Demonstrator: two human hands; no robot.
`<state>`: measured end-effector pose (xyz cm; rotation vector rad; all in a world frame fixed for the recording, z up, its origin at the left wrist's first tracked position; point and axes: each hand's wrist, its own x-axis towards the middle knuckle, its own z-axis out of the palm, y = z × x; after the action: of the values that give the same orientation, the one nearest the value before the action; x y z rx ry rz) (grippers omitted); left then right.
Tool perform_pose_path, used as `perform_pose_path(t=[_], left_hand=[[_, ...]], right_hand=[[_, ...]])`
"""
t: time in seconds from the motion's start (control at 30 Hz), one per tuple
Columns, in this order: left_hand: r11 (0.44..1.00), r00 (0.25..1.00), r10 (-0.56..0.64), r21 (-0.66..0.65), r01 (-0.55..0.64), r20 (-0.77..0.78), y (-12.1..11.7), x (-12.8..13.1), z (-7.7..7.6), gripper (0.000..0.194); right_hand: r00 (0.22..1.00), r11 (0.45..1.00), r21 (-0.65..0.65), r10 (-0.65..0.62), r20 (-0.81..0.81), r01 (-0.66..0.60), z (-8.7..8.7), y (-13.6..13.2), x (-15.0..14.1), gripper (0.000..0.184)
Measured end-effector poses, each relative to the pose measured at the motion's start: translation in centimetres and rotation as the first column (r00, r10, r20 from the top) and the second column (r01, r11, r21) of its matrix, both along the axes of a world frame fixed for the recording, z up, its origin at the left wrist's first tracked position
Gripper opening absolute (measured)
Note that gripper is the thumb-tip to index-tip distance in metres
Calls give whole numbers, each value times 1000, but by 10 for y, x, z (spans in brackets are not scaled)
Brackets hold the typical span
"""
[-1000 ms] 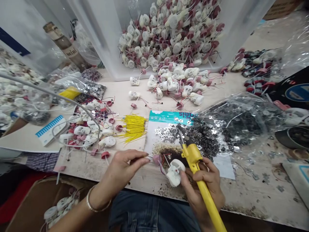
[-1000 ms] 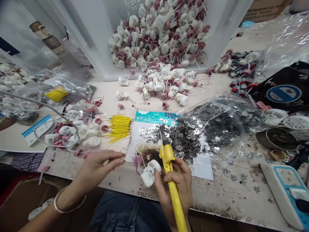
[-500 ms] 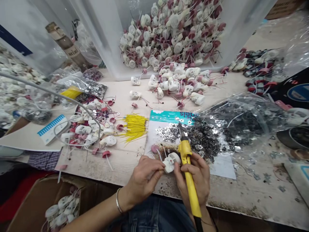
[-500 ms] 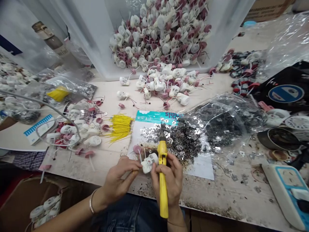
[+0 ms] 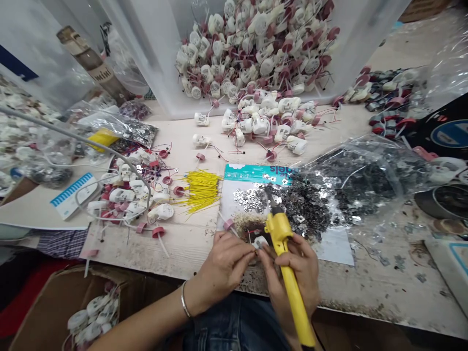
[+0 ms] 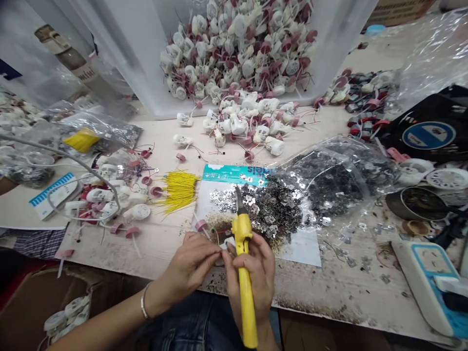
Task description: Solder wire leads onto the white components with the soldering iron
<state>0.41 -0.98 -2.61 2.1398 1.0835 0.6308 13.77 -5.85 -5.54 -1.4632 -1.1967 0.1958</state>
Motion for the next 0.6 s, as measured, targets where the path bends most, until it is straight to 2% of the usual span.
perform_pose_path(t=[0.1,0.17,0.3,0.37,0.43,0.53,0.6], left_hand=[[983,999,33,-180,-31,7,1,1,6,13],[968,999,32,-250,-31,-1,1,1,9,12],[942,999,48,-331,-51,-20,2,-1,9,11],[939,998,54,-338,-58,-21,1,-2,8,11],[956,998,58,-285,-62,-21,-1,-3,6,11],[994,996,78,-68,-80,-35,-4,-7,3,13],[998,995,68,11,-67,-69,-4,-10,3,15]], right_hand=[[993,990,115,75,90,-86,-2,-4,2,23],[982,978,109,170,83,-178,-3,-7,2,23],[984,982,82,175,-24,-172,-4,-11,1,22],[975,977,49,211,-75,-207,-2,-12,2,20],[970,975,34,221,-101,-219,2,-12,6,20],[985,984,91,160,-62,-154,7,-15,15,23],[992,983,138,124,0,-123,11,-23,21,29]])
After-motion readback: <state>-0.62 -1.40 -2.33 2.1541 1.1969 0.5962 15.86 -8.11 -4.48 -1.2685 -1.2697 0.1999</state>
